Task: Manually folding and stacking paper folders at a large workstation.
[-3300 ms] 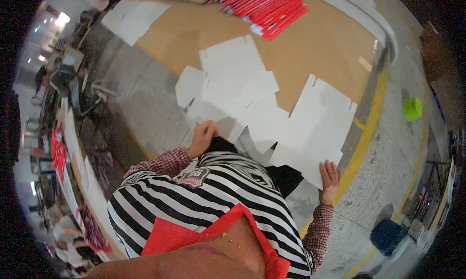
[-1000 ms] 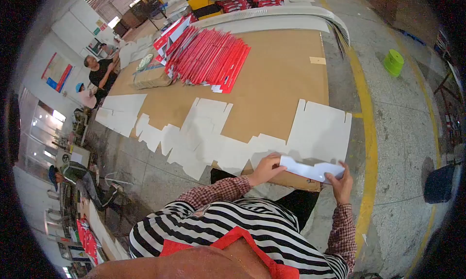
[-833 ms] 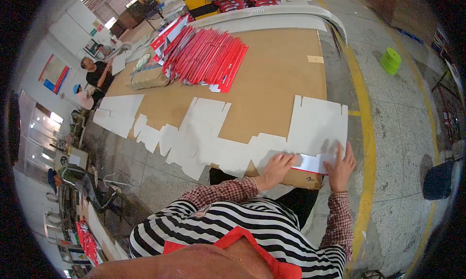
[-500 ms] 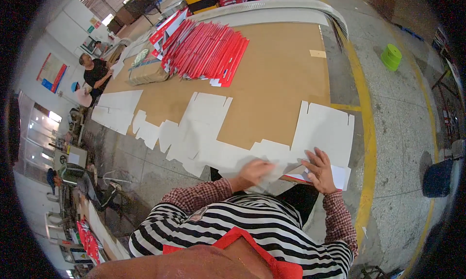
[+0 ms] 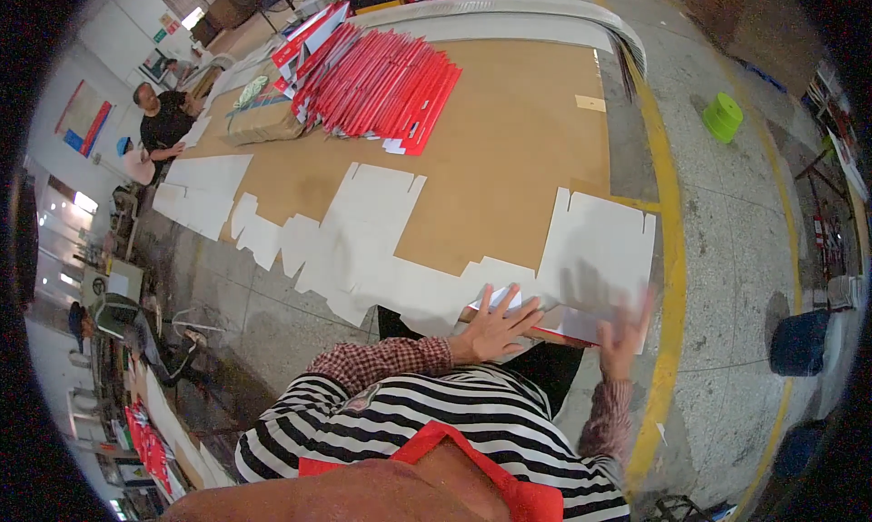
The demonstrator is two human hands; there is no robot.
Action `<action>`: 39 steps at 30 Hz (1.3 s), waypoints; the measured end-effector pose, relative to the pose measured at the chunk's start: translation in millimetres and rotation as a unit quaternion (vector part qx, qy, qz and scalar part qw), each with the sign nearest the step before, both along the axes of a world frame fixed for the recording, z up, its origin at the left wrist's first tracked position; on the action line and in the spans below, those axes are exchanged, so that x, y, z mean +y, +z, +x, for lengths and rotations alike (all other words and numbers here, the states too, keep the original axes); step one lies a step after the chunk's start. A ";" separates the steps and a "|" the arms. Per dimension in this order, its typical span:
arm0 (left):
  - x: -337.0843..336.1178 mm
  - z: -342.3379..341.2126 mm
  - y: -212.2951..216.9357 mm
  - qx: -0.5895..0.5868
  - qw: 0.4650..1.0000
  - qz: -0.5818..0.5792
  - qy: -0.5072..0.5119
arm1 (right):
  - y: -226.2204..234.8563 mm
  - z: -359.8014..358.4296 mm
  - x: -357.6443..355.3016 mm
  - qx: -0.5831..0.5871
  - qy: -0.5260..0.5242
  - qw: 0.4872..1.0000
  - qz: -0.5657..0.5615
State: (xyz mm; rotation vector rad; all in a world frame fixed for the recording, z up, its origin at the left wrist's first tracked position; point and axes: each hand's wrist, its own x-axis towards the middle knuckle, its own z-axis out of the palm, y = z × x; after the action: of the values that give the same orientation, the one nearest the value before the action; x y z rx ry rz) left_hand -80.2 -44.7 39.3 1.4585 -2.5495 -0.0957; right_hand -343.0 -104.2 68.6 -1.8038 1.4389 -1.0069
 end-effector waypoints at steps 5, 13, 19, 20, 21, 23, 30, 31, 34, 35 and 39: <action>-13.3 -19.8 5.2 -0.006 0.999 -0.010 -0.036 | -108.4 -77.3 42.3 -0.689 -0.254 0.670 0.104; -14.4 -38.3 -0.9 0.131 0.982 0.118 -0.069 | 30.4 68.8 -24.8 0.051 0.146 0.976 -0.156; 9.2 80.6 13.0 -0.037 0.994 -0.098 0.032 | 29.9 72.3 -49.0 0.259 0.335 0.899 -0.109; 0.7 90.3 22.3 0.024 0.999 0.035 -0.008 | 37.0 71.2 -49.9 0.224 0.330 0.910 -0.115; -11.3 96.0 33.6 0.086 0.981 0.167 -0.052 | 33.8 66.2 -47.6 0.227 0.328 0.910 -0.113; -45.2 100.1 66.9 0.114 0.964 0.239 -0.006 | 20.3 50.9 -40.6 0.002 0.128 0.969 -0.210; -83.4 133.7 34.8 0.206 0.939 0.267 0.066 | -1.5 79.5 -31.3 0.347 0.251 0.881 -0.200; -70.6 144.0 37.3 0.334 0.920 0.155 0.131 | -1.8 80.6 -30.9 0.338 0.226 0.888 -0.216; -27.5 180.0 15.4 0.417 0.843 0.234 0.246 | -5.6 78.6 -29.3 0.231 0.239 0.930 -0.156; -18.1 178.4 9.1 0.415 0.842 0.235 0.250 | -10.4 81.1 -30.9 0.227 0.242 0.930 -0.154; -5.0 148.1 4.9 0.384 0.859 0.101 0.323 | -3.9 117.5 -47.1 0.107 0.302 0.939 -0.125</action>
State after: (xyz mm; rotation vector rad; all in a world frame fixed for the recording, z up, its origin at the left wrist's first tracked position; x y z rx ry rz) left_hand 67.9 -49.7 44.1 1.7912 -1.3789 -0.6951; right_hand -225.5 -151.3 64.8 -2.3934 0.7852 -0.7033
